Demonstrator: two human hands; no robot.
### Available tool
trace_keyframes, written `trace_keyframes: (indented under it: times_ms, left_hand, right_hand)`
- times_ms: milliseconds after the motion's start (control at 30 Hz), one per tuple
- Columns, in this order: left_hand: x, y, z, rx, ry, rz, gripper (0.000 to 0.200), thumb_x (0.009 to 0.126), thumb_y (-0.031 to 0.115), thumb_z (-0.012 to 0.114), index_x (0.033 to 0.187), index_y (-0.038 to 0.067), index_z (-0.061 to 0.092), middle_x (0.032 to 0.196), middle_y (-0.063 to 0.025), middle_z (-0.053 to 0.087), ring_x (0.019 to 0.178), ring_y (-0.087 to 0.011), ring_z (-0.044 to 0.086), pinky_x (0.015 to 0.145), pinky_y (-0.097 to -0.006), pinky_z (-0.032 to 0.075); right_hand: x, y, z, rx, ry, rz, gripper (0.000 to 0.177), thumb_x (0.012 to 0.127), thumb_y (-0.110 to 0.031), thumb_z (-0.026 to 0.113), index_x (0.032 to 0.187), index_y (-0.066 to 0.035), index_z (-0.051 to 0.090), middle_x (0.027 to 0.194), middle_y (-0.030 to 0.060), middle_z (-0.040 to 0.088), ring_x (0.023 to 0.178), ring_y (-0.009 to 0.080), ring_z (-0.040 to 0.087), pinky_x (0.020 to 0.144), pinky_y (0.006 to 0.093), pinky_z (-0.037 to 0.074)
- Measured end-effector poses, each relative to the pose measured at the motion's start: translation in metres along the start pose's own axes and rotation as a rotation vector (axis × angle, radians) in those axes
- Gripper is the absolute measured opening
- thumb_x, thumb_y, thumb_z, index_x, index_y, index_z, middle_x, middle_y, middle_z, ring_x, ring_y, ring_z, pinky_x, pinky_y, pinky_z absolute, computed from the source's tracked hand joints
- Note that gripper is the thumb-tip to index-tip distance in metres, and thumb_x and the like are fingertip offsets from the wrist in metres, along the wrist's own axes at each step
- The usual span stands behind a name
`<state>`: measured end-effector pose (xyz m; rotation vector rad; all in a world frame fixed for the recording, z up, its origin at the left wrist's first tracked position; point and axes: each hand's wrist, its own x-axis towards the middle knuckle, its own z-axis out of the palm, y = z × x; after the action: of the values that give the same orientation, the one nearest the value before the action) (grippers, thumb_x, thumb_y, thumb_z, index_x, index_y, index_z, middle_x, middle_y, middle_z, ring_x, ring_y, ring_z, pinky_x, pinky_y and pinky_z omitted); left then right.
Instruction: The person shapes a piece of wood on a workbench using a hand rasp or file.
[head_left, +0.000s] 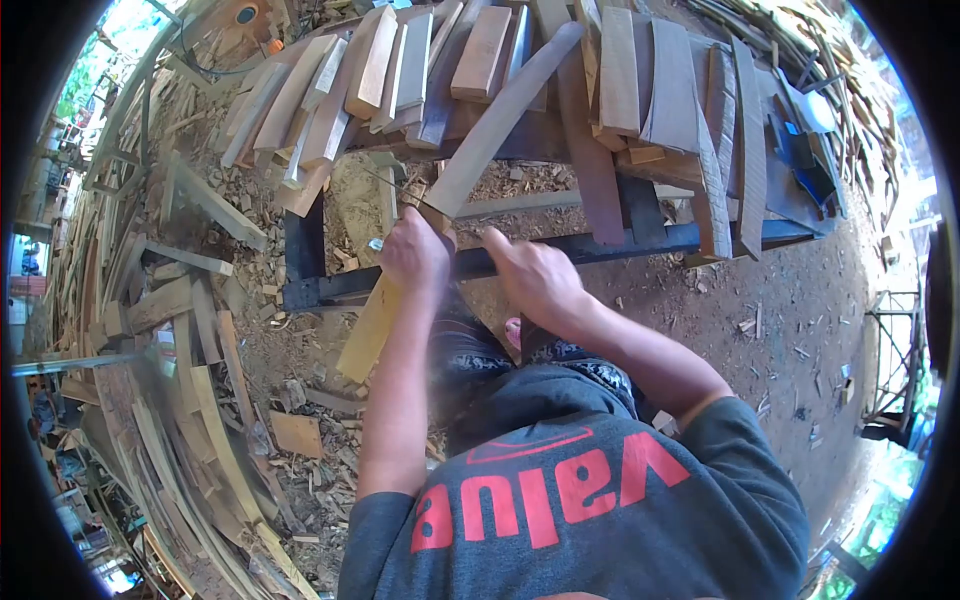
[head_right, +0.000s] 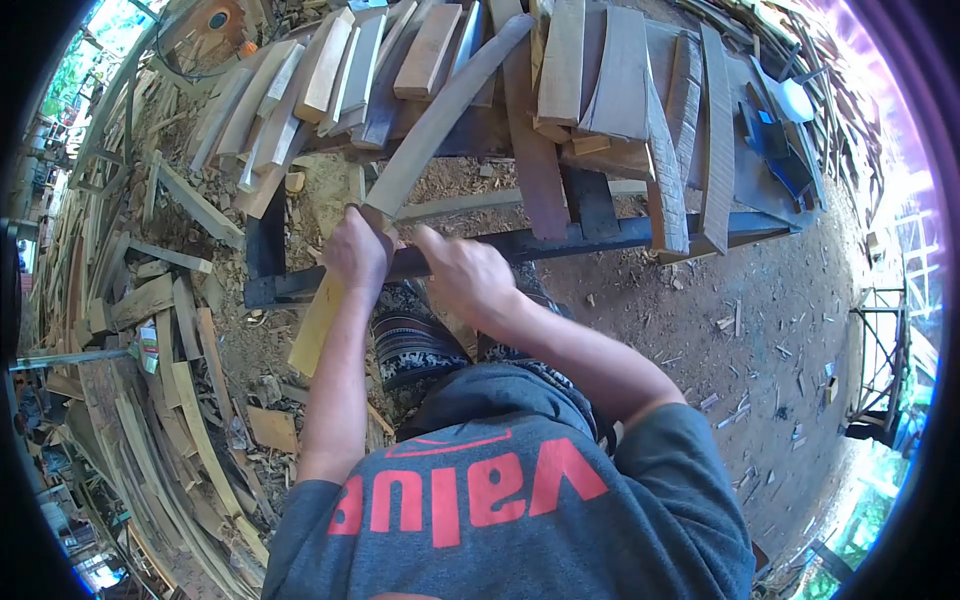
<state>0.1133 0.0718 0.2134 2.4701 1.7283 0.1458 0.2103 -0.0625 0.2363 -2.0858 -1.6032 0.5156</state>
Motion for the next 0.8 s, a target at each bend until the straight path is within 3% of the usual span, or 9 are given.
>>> trace_keyframes:
  times_ms: [133, 233, 400, 467, 533, 633, 733, 800]
  left_hand:
    - [-0.001, 0.0, 0.005, 0.027, -0.002, -0.015, 0.039, 0.071, 0.036, 0.078, 0.09, 0.007, 0.06, 0.082, -0.0135, 0.07, 0.081, -0.0292, 0.07, 0.072, -0.0413, 0.056]
    - [0.002, -0.002, 0.013, 0.017, 0.032, -0.016, 0.04, 0.071, 0.037, 0.078, 0.091, 0.007, 0.06, 0.083, -0.0139, 0.07, 0.081, -0.0291, 0.07, 0.072, -0.0409, 0.056]
    - [0.003, -0.002, 0.008, 0.011, 0.03, -0.014, 0.038, 0.071, 0.035, 0.077, 0.092, 0.007, 0.06, 0.084, -0.0146, 0.07, 0.081, -0.0295, 0.07, 0.073, -0.0409, 0.056]
    - [0.002, -0.002, 0.005, -0.006, -0.016, -0.012, 0.038, 0.071, 0.034, 0.077, 0.092, 0.007, 0.06, 0.083, -0.0146, 0.07, 0.081, -0.0298, 0.07, 0.072, -0.0414, 0.056]
    - [0.001, -0.001, 0.006, -0.012, -0.002, -0.008, 0.038, 0.071, 0.033, 0.077, 0.092, 0.006, 0.06, 0.082, -0.0148, 0.07, 0.081, -0.0301, 0.07, 0.072, -0.0417, 0.056]
    - [0.003, -0.003, 0.012, -0.003, 0.024, 0.002, 0.037, 0.071, 0.032, 0.077, 0.091, 0.006, 0.06, 0.082, -0.015, 0.069, 0.082, -0.0306, 0.07, 0.072, -0.0421, 0.056]
    - [0.002, -0.002, 0.007, 0.0, 0.043, -0.005, 0.036, 0.071, 0.032, 0.077, 0.09, 0.006, 0.061, 0.082, -0.0147, 0.07, 0.082, -0.0308, 0.07, 0.072, -0.0422, 0.056]
    - [0.001, 0.0, 0.003, -0.016, 0.049, 0.001, 0.035, 0.071, 0.032, 0.077, 0.089, 0.006, 0.061, 0.083, -0.0145, 0.07, 0.082, -0.0309, 0.07, 0.071, -0.0421, 0.056]
  right_hand:
    - [-0.013, 0.004, 0.006, -0.061, -0.035, 0.087, 0.018, 0.085, -0.005, 0.047, 0.102, -0.006, 0.042, 0.067, 0.0214, 0.061, 0.068, 0.0421, 0.064, 0.059, 0.0521, 0.049]
    - [0.032, -0.004, 0.024, -0.004, 0.085, 0.008, 0.017, 0.085, -0.004, 0.047, 0.1, -0.006, 0.041, 0.069, 0.0221, 0.062, 0.069, 0.0415, 0.064, 0.059, 0.0504, 0.05]
    - [0.005, 0.007, 0.012, 0.01, 0.071, -0.068, 0.017, 0.086, -0.005, 0.047, 0.102, -0.005, 0.042, 0.07, 0.0216, 0.062, 0.07, 0.0413, 0.064, 0.059, 0.0505, 0.05]
    - [-0.019, 0.008, 0.0, -0.065, -0.072, 0.063, 0.018, 0.085, -0.006, 0.048, 0.102, -0.005, 0.042, 0.069, 0.0215, 0.062, 0.069, 0.0416, 0.064, 0.058, 0.0509, 0.05]
    - [-0.017, 0.006, 0.004, -0.063, -0.079, 0.085, 0.017, 0.086, -0.007, 0.048, 0.1, -0.005, 0.041, 0.069, 0.0218, 0.062, 0.068, 0.0419, 0.064, 0.058, 0.0515, 0.05]
    - [0.022, -0.006, 0.017, 0.019, 0.055, 0.016, 0.013, 0.088, -0.007, 0.046, 0.1, -0.004, 0.04, 0.068, 0.0228, 0.061, 0.065, 0.0424, 0.063, 0.057, 0.0527, 0.048]
    - [0.032, -0.008, 0.017, -0.016, 0.063, -0.01, 0.019, 0.084, -0.004, 0.051, 0.102, -0.004, 0.043, 0.07, 0.0211, 0.063, 0.07, 0.0398, 0.066, 0.061, 0.0476, 0.052]
    - [0.014, 0.005, 0.011, 0.006, 0.051, -0.023, 0.02, 0.086, -0.005, 0.05, 0.103, -0.004, 0.04, 0.069, 0.0214, 0.063, 0.068, 0.0405, 0.065, 0.06, 0.0489, 0.051]
